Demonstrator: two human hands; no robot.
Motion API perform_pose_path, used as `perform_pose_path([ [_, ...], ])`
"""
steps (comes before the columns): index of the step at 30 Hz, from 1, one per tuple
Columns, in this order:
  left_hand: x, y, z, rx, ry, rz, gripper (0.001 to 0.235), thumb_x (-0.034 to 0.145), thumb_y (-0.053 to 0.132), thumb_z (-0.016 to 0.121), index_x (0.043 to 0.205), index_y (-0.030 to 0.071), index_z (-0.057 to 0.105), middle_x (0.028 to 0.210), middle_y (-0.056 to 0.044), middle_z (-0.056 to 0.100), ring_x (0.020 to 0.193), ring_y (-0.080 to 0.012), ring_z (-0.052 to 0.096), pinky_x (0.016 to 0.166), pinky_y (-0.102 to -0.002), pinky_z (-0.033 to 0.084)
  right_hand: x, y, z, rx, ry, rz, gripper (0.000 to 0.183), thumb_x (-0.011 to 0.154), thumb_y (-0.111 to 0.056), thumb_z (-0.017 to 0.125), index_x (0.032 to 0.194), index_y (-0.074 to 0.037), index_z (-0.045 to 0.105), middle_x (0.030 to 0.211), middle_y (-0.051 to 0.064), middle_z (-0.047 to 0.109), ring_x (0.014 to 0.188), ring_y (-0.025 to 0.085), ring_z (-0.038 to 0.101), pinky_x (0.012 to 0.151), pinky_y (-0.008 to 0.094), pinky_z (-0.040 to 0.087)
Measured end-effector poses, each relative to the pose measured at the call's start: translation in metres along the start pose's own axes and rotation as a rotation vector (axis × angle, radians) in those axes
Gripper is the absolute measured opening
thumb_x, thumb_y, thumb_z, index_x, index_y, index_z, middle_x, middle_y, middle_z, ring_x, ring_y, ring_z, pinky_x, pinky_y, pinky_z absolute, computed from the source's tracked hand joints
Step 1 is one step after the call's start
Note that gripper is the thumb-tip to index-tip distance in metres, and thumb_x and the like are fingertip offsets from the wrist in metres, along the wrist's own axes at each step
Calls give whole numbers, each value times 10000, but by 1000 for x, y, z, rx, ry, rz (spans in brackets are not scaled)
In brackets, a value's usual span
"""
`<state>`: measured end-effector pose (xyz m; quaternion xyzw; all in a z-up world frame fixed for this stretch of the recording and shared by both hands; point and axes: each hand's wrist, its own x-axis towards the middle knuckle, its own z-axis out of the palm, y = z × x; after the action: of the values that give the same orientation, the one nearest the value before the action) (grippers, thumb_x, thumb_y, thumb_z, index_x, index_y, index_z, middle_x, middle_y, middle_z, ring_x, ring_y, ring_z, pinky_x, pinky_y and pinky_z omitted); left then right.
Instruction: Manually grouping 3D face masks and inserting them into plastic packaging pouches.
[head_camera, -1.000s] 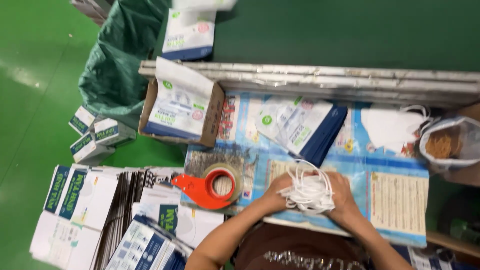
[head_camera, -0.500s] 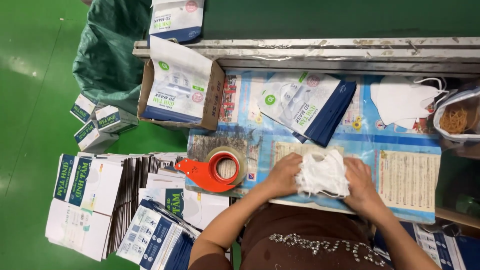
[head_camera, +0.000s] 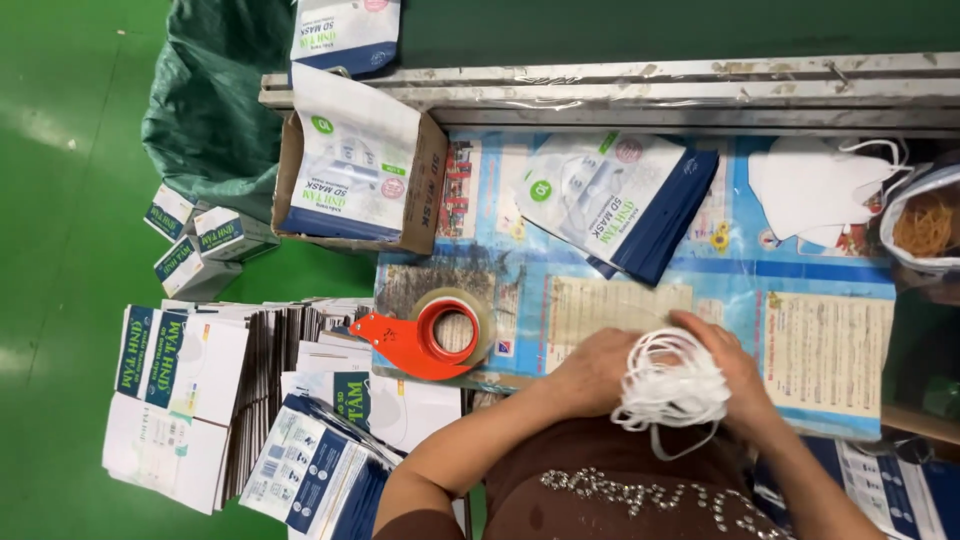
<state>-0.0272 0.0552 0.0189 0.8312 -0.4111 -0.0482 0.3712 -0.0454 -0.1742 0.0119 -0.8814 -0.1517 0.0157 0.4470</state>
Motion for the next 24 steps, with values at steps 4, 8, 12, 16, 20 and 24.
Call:
perform_pose_path([
  [4,-3,26,3,159,-201,71,227,938,198,713,1157,154,670,1126,-46,694,1086,-229,657,917,-397,533,-8,2,-16,266,-246,435,878,686,-216,814,1485,-122,464,1232,90,705,1033,248,713,888,374,557],
  [8,38,23,-37,64,257,291,387,930,97,679,1313,81,630,1290,-132,663,1116,-316,683,913,-431,567,-26,72,2,237,-391,521,694,718,-248,823,1372,-135,624,1060,43,808,957,218,774,844,347,638],
  [12,70,-18,-46,107,632,7,240,1003,68,713,1238,61,666,1228,-103,683,1122,-270,696,921,-377,596,12,81,-29,1268,161,388,272,1094,-117,609,1178,140,575,907,240,688,833,310,715,792,423,633],
  [16,106,-39,-53,133,661,-200,228,953,113,729,1170,51,697,1121,-103,688,1057,-301,657,911,-404,559,57,2,-41,1305,544,767,359,1035,-91,610,1332,92,522,1149,218,684,1044,283,739,954,399,578],
  [20,120,-70,-22,185,519,-403,257,831,209,734,1025,40,732,947,-102,655,912,-305,631,791,-421,531,52,22,-22,1178,429,601,393,1050,-74,614,1375,132,533,1179,236,658,1052,327,716,941,457,610],
  [24,126,-78,-7,241,507,-469,168,836,165,679,949,59,744,940,-87,654,910,-296,643,805,-430,543,59,1,-26,1114,430,559,439,1005,-45,640,1400,91,506,1270,209,641,1097,335,713,899,435,596],
])
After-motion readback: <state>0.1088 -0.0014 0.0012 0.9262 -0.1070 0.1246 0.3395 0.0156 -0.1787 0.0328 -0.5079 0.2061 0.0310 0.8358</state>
